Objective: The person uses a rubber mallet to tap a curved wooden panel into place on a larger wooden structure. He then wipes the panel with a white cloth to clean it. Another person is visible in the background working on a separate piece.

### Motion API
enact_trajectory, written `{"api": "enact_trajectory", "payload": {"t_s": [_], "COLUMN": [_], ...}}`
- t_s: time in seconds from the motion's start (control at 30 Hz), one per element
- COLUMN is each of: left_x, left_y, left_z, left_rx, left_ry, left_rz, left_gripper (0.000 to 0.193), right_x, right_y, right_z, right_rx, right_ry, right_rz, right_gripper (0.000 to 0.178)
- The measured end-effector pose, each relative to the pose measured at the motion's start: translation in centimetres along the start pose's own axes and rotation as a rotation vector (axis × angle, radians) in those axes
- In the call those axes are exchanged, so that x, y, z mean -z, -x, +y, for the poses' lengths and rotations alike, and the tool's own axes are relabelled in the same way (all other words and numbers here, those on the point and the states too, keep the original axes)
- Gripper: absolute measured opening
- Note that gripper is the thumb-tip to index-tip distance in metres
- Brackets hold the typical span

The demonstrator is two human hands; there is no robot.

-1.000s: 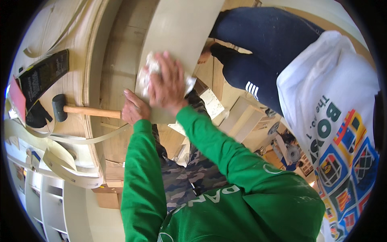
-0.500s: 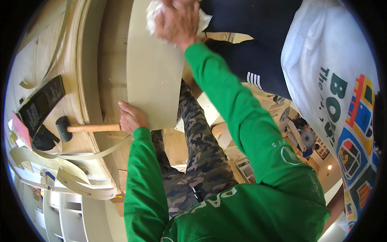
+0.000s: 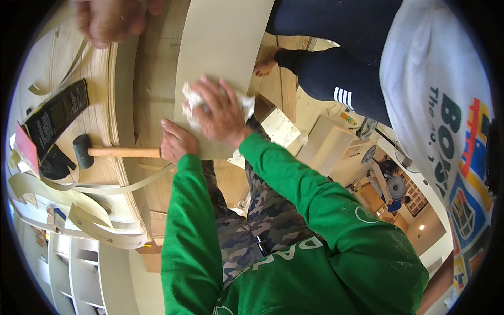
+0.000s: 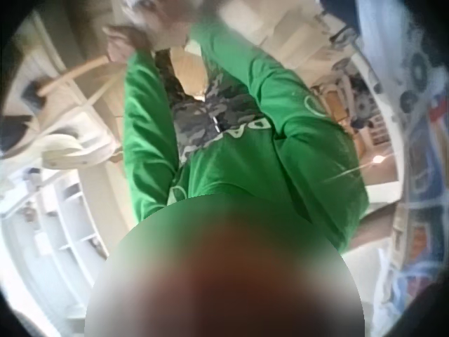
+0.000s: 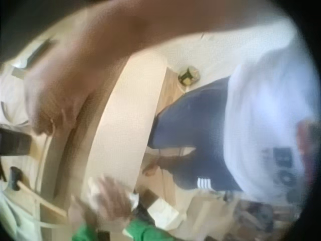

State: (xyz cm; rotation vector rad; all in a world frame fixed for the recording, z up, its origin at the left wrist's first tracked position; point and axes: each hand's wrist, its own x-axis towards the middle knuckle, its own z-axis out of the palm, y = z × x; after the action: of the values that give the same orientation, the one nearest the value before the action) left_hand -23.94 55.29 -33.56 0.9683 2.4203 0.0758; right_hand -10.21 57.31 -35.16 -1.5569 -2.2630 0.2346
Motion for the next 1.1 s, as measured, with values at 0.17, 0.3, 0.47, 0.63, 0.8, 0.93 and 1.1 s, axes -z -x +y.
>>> {"api": "enact_trajectory", "payload": {"t_s": [0.17, 0.3, 0.47, 0.63, 0.8, 0.93, 1.1], "left_x": [0.5, 0.9, 0.6, 0.5, 0.6, -0.1, -0.3], "left_y": [0.0, -0.8, -0.9, -0.9, -1.4, -1.5, -1.8], "left_z": [0.3, 0.4, -0.3, -0.5, -0.8, -1.2, -1.6], "left_rx": [0.080, 0.086, 0.065, 0.030, 0.023, -0.045, 0.002], "left_ry": [0.013, -0.016, 0.000, 0.069, 0.073, 0.104, 0.086], "left_rz": [-0.105, -0.125, -0.160, -0.120, -0.117, -0.059, -0.087], "left_gripper": [0.086, 0.086, 0.078, 0.076, 0.074, 0.069, 0.068], "right_x": [0.2, 0.4, 0.4, 5.9, 8.7, 7.6, 8.5], "right_y": [-13.9, -18.7, -4.0, 10.5, 9.2, 3.0, -0.8], "right_z": [9.6, 12.8, 4.1, -4.8, -4.4, 0.2, 1.5], "right_rx": [-0.055, -0.094, -0.122, -0.079, -0.365, -0.506, -0.418], "right_ry": [0.208, 0.189, 0.217, -0.097, -0.372, -0.398, -0.281], "right_rz": [0.234, 0.188, 0.217, -0.239, -0.069, 0.001, -0.241], "right_gripper": [0.024, 0.048, 0.028, 0.029, 0.026, 0.025, 0.015]}}
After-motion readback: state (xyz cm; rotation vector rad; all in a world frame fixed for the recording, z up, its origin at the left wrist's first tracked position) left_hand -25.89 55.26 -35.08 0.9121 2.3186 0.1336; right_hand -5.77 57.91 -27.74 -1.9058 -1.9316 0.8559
